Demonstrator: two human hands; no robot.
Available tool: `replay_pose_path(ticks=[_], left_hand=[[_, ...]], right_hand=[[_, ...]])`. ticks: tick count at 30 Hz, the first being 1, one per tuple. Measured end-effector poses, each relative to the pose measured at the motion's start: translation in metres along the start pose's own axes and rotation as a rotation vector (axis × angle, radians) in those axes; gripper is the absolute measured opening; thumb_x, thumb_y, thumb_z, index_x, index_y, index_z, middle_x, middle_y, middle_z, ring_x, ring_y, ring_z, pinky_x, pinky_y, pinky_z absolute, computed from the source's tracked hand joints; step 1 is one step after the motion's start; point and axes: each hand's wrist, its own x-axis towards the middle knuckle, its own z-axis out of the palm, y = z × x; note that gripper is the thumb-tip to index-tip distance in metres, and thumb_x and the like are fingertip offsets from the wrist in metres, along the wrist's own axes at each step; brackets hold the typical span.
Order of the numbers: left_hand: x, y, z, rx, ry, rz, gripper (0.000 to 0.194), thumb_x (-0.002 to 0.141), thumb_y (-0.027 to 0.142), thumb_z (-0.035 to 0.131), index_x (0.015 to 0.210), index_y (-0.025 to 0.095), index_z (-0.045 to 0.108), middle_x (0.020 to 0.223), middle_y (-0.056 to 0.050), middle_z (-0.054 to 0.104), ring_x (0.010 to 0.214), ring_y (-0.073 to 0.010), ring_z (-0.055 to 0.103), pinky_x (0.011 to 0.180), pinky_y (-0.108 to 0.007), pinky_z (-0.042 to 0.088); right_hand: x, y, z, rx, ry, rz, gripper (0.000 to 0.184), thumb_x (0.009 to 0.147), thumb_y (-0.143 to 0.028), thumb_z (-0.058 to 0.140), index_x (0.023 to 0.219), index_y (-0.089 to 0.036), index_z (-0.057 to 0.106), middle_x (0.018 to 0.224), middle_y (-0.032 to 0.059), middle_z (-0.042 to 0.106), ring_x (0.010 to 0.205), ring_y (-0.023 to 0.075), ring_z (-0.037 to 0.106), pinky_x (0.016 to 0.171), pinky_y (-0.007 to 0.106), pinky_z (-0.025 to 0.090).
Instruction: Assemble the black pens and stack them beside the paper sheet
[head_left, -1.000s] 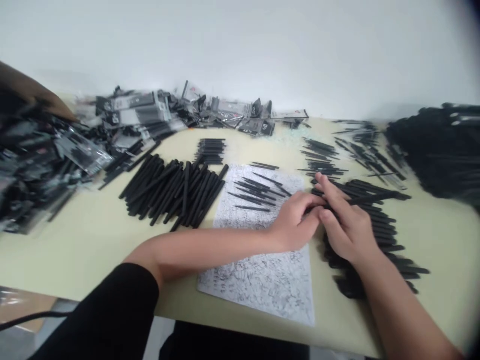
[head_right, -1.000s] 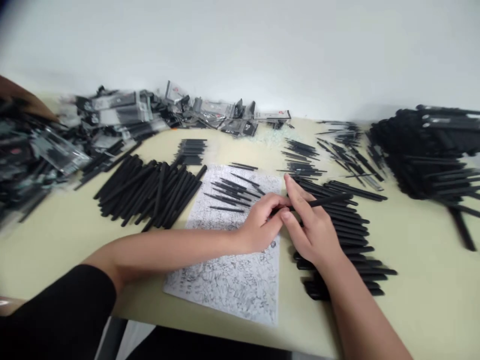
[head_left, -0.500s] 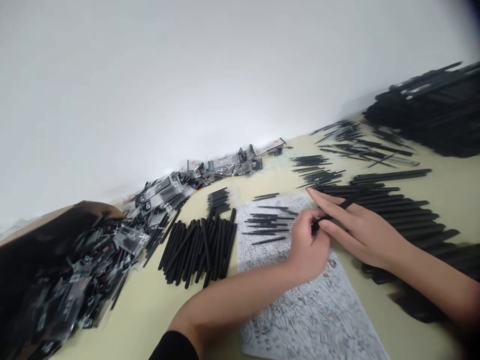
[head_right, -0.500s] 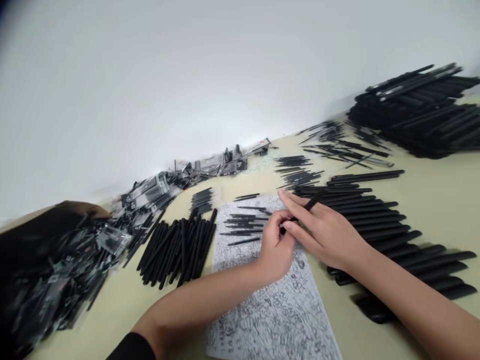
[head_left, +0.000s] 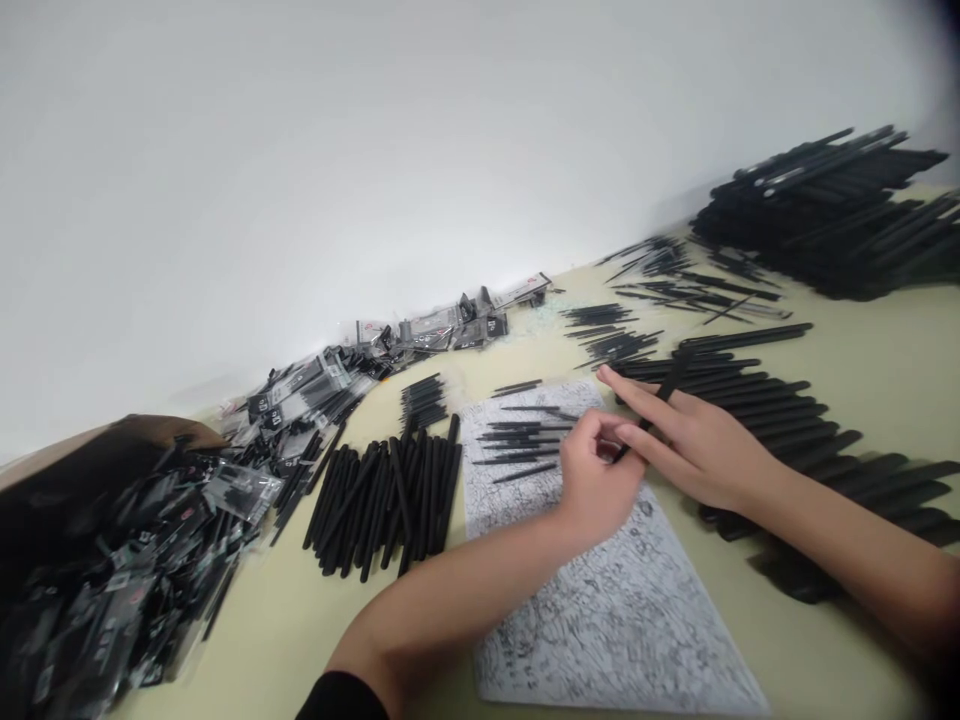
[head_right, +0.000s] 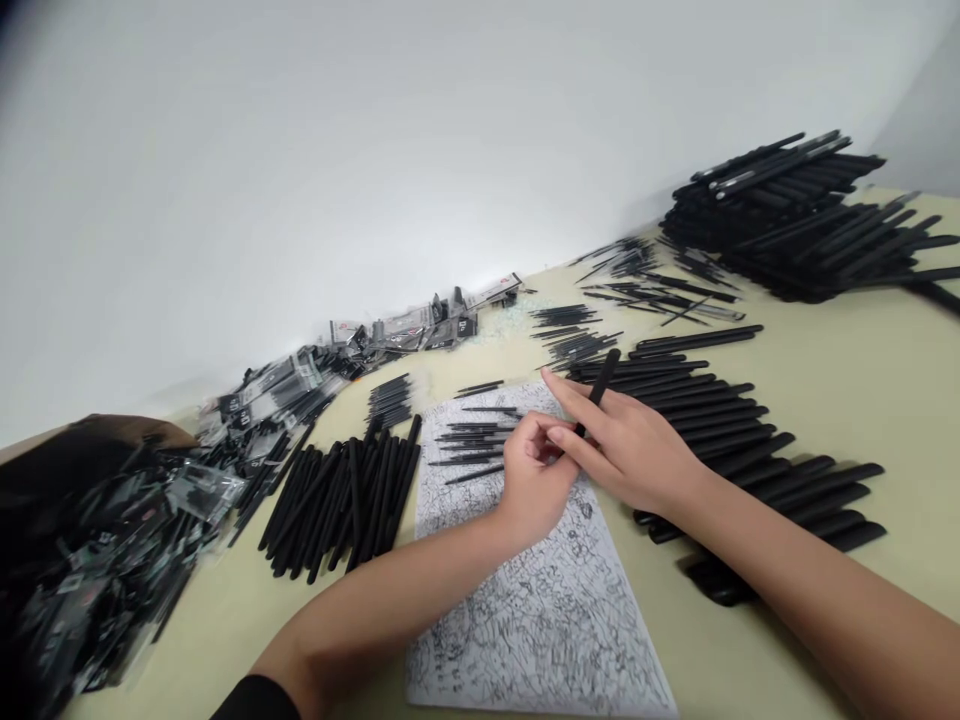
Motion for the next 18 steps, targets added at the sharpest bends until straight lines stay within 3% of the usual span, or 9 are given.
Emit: replay_pose_path(ticks=[4,10,18], left_hand=[[0.0,0.002,0.001,-0.075,-0.038,0.034,0.014,0.077,0.02,0.066,0.086,0.016,0.056,0.081,0.0,0.059,0.073,-0.0104,0.053,0.069,-0.024,0.044],[-0.002,0.01,0.0,-0.156,-0.104,-0.004,0.022,0.088,0.036,0.058,0.1,0.018,0.058,0.093,-0.005,0.063,0.08,-0.0131,0.057,0.07,-0.025,0.047],[-0.004,0.004,0.001,0.065,-0.034,0.152,0.013,0.085,0.021,0.059,0.098,0.018,0.058,0.091,-0.004,0.061,0.081,-0.0127,0.056,0.072,-0.025,0.045]], right_hand=[[-0.001,0.0,0.001,0.049,0.007,0.011,0.058,0.097,-0.038,0.037,0.152,-0.024,0.024,0.121,0.0088,0.067,0.072,0.019,0.063,0.064,0.033,0.053],[-0.002,0.003,-0.002,0.143,-0.014,0.092,0.059,0.097,-0.038,0.036,0.153,-0.026,0.021,0.137,0.0081,0.057,0.096,0.0231,0.067,0.08,0.037,0.055],[-0.002,0.003,-0.002,0.121,-0.043,0.1,0.061,0.097,-0.039,0.037,0.153,-0.026,0.017,0.13,0.0087,0.062,0.092,0.0228,0.068,0.071,0.035,0.056]])
